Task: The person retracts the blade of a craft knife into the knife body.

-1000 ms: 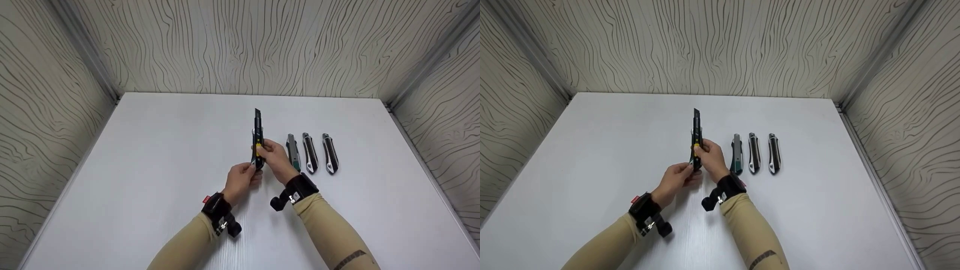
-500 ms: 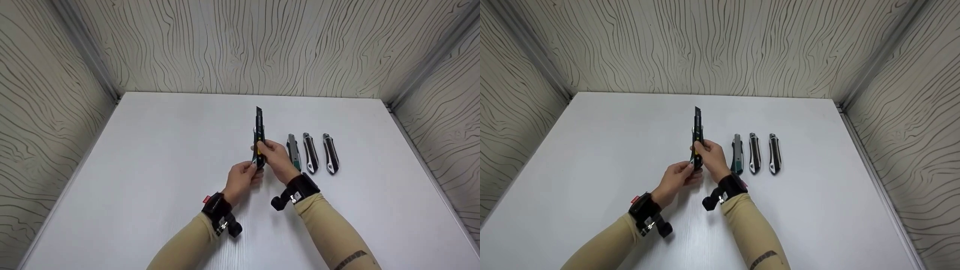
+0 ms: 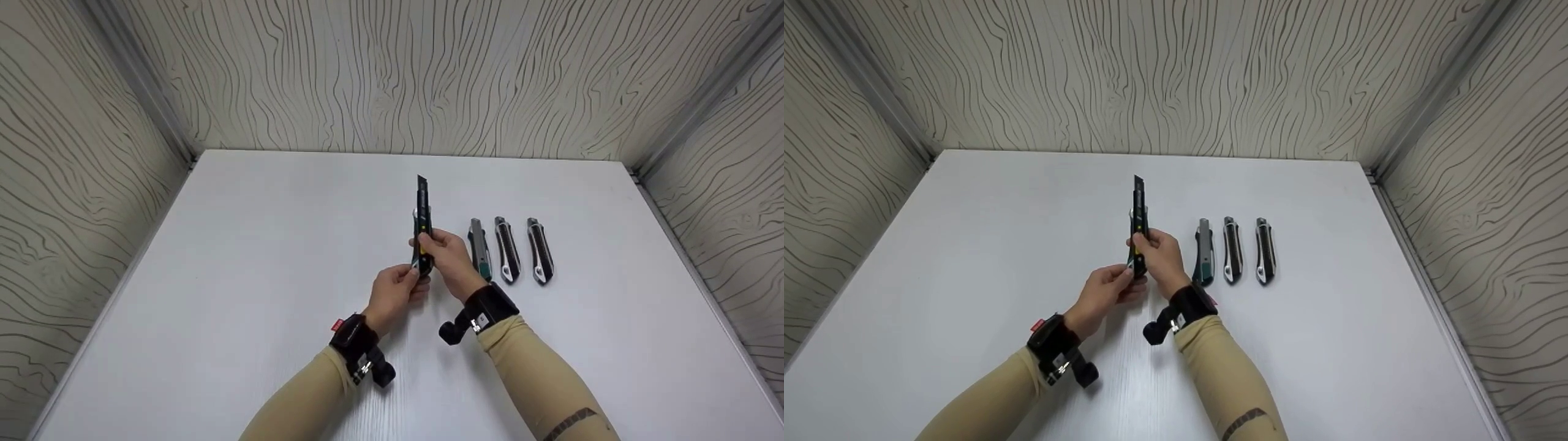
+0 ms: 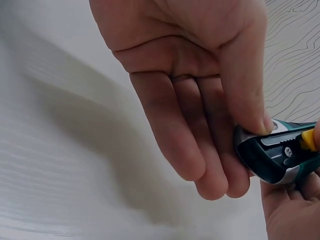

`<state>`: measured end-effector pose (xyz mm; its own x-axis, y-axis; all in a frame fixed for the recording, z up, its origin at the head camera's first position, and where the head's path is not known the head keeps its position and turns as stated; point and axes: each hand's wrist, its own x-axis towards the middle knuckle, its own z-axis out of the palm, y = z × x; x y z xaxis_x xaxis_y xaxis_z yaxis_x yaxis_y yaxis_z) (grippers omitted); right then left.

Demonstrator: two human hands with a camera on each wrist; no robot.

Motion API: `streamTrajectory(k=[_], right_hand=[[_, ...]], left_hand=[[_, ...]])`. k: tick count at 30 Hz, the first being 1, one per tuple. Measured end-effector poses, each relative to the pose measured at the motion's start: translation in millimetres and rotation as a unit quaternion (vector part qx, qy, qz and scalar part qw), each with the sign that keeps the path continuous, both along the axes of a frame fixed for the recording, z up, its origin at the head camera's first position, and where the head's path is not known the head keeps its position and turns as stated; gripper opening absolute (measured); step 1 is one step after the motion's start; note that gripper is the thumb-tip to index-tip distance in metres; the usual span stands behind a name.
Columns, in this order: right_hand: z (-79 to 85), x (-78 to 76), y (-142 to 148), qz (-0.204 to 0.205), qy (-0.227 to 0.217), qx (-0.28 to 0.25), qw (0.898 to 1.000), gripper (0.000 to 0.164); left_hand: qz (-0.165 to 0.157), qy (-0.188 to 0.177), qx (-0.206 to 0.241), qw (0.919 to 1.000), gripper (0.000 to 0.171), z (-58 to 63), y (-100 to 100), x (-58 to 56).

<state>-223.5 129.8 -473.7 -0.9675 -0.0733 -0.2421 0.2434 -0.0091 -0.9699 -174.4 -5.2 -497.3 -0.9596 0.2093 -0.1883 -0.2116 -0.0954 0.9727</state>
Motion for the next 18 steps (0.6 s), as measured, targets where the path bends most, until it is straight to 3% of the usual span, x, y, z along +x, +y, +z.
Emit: streamTrajectory(k=[18], right_hand=[[0.0, 1.1, -0.2, 0.0, -0.005, -0.01, 1.0, 0.033]], left_hand=[[0.004, -0.006, -0.015, 0.9999, 0.027, 0.1, 1.4, -1.6]])
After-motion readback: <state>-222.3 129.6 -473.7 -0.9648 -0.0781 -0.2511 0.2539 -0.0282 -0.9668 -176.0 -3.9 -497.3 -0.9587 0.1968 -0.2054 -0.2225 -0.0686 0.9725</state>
